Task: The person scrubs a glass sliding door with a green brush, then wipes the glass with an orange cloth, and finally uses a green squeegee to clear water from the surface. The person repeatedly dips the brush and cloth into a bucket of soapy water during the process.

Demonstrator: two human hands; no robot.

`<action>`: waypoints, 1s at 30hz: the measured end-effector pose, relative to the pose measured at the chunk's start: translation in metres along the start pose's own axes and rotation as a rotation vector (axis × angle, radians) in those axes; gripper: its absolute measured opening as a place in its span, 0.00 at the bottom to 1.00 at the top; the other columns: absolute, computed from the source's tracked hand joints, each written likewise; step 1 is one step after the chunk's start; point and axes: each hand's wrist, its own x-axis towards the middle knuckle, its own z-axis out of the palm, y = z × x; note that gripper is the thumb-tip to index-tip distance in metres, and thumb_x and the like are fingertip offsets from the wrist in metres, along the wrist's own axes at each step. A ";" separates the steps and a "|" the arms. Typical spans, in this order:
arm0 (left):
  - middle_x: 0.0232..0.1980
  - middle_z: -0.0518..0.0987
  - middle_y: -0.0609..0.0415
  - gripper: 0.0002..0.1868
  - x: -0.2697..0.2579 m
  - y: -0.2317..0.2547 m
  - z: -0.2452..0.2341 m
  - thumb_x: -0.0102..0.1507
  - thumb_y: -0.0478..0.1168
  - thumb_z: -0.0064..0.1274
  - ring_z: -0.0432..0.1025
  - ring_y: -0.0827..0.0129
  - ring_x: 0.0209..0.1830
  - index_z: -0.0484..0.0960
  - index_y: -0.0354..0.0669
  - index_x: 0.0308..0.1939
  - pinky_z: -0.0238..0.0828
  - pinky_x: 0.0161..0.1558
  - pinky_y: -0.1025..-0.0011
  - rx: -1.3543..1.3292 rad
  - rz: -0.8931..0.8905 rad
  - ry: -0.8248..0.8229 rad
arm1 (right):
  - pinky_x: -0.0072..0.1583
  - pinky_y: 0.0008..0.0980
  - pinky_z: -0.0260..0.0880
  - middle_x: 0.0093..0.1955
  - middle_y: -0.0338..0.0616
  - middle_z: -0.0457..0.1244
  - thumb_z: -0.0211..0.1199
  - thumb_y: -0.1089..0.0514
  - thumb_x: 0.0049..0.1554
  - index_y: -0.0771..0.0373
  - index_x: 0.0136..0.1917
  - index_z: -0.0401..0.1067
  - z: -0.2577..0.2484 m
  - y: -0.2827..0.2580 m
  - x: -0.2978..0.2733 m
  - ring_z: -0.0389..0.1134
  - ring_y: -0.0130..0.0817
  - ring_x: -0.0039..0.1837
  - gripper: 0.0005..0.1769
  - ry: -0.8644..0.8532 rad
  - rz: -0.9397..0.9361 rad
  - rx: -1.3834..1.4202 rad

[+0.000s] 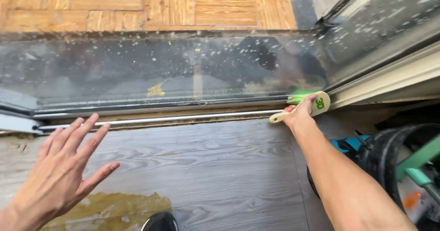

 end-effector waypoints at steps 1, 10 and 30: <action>0.81 0.61 0.48 0.50 0.003 0.002 0.005 0.55 0.69 0.44 0.58 0.53 0.78 0.62 0.48 0.76 0.52 0.73 0.54 -0.001 0.008 0.007 | 0.34 0.17 0.51 0.35 0.31 0.55 0.54 0.28 0.61 0.50 0.46 0.62 -0.009 -0.004 -0.001 0.49 0.19 0.32 0.24 0.001 -0.006 0.008; 0.82 0.58 0.49 0.47 0.034 0.036 -0.005 0.57 0.67 0.45 0.55 0.54 0.80 0.62 0.47 0.74 0.50 0.73 0.56 -0.089 0.169 0.062 | 0.31 0.14 0.50 0.47 0.32 0.59 0.45 0.21 0.50 0.49 0.66 0.61 -0.015 -0.032 -0.048 0.50 0.16 0.29 0.42 -0.112 -0.240 0.032; 0.81 0.56 0.44 0.46 0.070 0.087 -0.024 0.63 0.69 0.38 0.50 0.52 0.81 0.58 0.46 0.78 0.40 0.77 0.51 -0.187 0.231 0.078 | 0.45 0.11 0.55 0.58 0.32 0.55 0.46 0.10 0.47 0.52 0.71 0.54 -0.006 -0.237 -0.224 0.55 0.12 0.47 0.56 -0.338 -1.303 -0.484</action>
